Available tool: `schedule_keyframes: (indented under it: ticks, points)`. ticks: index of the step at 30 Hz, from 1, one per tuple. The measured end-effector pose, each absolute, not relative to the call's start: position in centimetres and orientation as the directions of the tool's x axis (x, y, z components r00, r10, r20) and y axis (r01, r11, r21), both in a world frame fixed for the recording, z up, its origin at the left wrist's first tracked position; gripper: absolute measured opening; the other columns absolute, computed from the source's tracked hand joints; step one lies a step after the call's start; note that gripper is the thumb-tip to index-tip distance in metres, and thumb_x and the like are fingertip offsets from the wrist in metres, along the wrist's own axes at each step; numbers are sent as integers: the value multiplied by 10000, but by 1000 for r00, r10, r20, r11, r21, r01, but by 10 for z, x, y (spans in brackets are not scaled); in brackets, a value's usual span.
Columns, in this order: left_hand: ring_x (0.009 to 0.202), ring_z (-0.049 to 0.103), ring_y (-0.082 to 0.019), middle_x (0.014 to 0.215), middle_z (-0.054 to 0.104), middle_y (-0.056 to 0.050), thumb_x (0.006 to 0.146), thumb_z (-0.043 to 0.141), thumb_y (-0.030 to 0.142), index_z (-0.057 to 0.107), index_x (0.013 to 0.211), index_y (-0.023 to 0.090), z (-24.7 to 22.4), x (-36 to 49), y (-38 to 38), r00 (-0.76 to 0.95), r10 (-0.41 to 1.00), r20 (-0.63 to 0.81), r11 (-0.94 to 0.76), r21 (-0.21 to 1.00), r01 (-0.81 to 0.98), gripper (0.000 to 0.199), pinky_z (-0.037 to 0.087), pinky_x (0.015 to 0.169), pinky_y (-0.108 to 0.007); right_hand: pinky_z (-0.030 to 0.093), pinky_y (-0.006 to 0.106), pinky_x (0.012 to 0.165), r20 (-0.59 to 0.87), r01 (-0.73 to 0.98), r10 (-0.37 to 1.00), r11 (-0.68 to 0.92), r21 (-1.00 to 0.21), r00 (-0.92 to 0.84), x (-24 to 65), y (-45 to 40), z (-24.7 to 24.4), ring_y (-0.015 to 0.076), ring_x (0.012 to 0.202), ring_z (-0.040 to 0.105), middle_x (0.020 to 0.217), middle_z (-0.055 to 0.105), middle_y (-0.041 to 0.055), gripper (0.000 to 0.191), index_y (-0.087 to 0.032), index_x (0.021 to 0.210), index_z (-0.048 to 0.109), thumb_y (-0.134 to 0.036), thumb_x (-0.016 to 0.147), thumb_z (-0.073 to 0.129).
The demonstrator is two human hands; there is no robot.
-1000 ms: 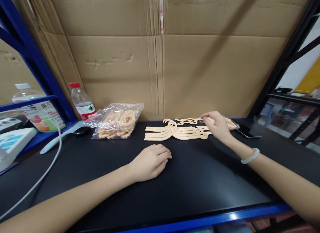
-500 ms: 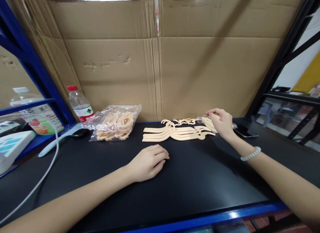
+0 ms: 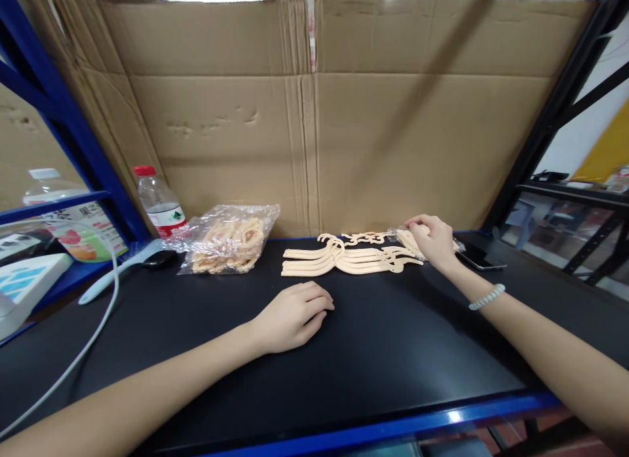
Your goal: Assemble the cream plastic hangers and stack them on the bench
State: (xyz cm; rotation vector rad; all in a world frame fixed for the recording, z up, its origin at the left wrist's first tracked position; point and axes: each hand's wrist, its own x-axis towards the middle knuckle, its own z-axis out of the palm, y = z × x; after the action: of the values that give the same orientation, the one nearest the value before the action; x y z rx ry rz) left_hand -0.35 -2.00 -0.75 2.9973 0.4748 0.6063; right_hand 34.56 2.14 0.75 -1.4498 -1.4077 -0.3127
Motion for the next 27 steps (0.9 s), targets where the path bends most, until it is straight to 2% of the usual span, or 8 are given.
schedule_keyframes:
  ticks: [10,21,27]
  points:
    - [974,579,-189,1053,639,-79,911,425,150,613,1042,153,-9,-4,-20,878,311,365,-950,119,287,230,471,885,-315,426,358,754,753,865,612,218,-453,240,344,22,4,243,810,601,779,696,83,267,-186,730,698,-295,768,457]
    - [982,579,-187,1052,640,-75,913,424,147,615,1041,156,-8,-3,-20,876,320,362,-948,118,297,230,470,893,-313,436,376,789,748,889,636,213,-406,190,340,21,2,252,842,600,805,704,85,270,-193,737,684,-285,792,436]
    - [972,585,-187,1043,646,-75,908,423,148,618,1035,165,-8,-3,-20,875,312,371,-950,123,287,233,477,889,-314,449,350,775,661,918,749,225,-326,51,341,33,-2,242,827,619,824,720,79,238,-175,815,709,-229,789,478]
